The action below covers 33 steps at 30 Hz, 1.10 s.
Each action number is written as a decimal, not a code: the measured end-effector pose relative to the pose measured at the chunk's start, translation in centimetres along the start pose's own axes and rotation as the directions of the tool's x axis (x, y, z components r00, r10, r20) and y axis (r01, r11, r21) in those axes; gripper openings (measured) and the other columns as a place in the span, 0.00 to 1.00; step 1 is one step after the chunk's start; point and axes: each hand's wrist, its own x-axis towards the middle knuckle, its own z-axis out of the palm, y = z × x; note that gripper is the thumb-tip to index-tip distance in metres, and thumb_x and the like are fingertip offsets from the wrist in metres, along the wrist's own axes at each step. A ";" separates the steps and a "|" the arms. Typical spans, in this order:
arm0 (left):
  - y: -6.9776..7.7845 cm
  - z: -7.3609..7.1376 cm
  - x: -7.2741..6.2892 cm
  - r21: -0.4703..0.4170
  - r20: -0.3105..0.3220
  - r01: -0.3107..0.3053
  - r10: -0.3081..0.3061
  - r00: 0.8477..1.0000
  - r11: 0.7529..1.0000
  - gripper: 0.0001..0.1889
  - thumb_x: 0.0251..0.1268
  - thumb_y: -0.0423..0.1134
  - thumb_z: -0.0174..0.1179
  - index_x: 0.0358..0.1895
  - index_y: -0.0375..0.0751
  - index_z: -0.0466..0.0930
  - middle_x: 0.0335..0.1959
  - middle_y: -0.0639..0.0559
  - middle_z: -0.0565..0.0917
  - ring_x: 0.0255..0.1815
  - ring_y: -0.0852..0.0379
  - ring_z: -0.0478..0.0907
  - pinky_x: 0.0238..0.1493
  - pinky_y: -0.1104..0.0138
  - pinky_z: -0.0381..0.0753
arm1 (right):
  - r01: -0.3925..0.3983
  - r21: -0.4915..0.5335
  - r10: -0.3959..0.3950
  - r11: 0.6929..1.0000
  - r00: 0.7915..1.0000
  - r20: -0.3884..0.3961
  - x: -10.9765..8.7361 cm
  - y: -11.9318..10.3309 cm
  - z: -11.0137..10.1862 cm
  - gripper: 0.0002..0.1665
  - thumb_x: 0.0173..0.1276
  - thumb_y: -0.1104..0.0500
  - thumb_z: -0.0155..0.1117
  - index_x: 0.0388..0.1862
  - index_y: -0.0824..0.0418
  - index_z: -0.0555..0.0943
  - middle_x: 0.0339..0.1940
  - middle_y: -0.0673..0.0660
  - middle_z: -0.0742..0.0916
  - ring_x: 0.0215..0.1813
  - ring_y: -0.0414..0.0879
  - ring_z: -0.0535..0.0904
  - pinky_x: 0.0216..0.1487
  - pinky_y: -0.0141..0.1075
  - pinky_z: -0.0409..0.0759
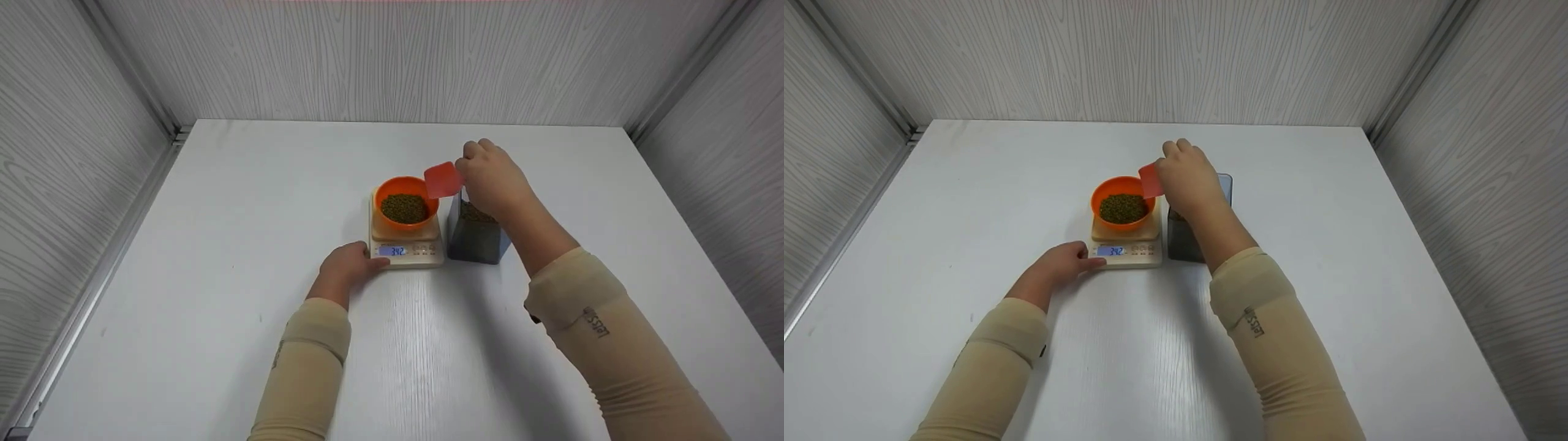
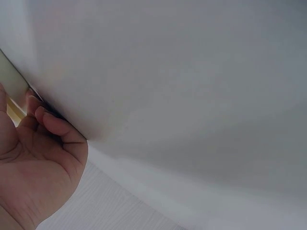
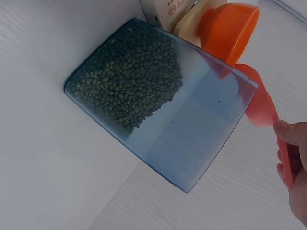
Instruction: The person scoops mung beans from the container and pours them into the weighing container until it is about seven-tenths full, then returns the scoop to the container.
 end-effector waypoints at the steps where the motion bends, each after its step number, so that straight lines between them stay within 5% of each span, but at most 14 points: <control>1: 0.0 0.0 0.0 0.002 0.000 -0.001 0.001 1.000 1.000 0.22 0.54 0.59 0.59 0.40 0.45 0.74 0.36 0.49 0.76 0.39 0.51 0.69 0.48 0.59 0.69 | 0.007 -0.007 -0.007 1.000 1.000 -0.003 0.0 0.0 0.0 0.10 0.59 0.71 0.56 0.39 0.68 0.81 0.37 0.62 0.78 0.41 0.54 0.71 0.49 0.42 0.74; 10: 0.2 -0.2 -0.3 -0.005 0.007 0.004 -0.004 1.000 1.000 0.21 0.54 0.59 0.59 0.40 0.45 0.74 0.36 0.49 0.76 0.39 0.51 0.69 0.47 0.60 0.69 | -0.097 0.133 0.093 0.986 0.995 0.036 -0.7 0.8 -0.5 0.11 0.60 0.68 0.59 0.42 0.66 0.82 0.39 0.61 0.78 0.43 0.53 0.70 0.49 0.41 0.74; 20: 0.3 -0.2 -0.3 0.022 0.004 -0.019 0.019 1.000 1.000 0.22 0.54 0.60 0.59 0.37 0.44 0.73 0.33 0.49 0.75 0.37 0.51 0.69 0.45 0.60 0.69 | -0.181 0.270 0.156 0.946 0.981 0.114 -2.2 3.1 -3.3 0.12 0.58 0.71 0.57 0.40 0.69 0.82 0.36 0.63 0.78 0.40 0.55 0.72 0.43 0.45 0.75; 26: 0.2 -0.3 -0.1 0.010 -0.004 -0.009 0.009 1.000 1.000 0.22 0.53 0.60 0.60 0.36 0.44 0.73 0.32 0.49 0.74 0.37 0.51 0.69 0.44 0.60 0.68 | -0.296 0.293 0.226 0.909 0.942 0.250 -3.1 4.5 -5.0 0.12 0.60 0.70 0.54 0.40 0.70 0.81 0.36 0.65 0.79 0.39 0.57 0.73 0.40 0.47 0.74; 33: 0.3 -0.2 -0.1 -0.008 0.002 0.002 -0.002 1.000 1.000 0.22 0.53 0.59 0.60 0.38 0.44 0.74 0.34 0.49 0.75 0.37 0.51 0.69 0.45 0.59 0.68 | -0.305 0.183 0.211 0.935 0.889 0.406 -3.3 4.3 -4.1 0.10 0.58 0.69 0.54 0.35 0.70 0.82 0.32 0.65 0.83 0.34 0.55 0.75 0.36 0.46 0.75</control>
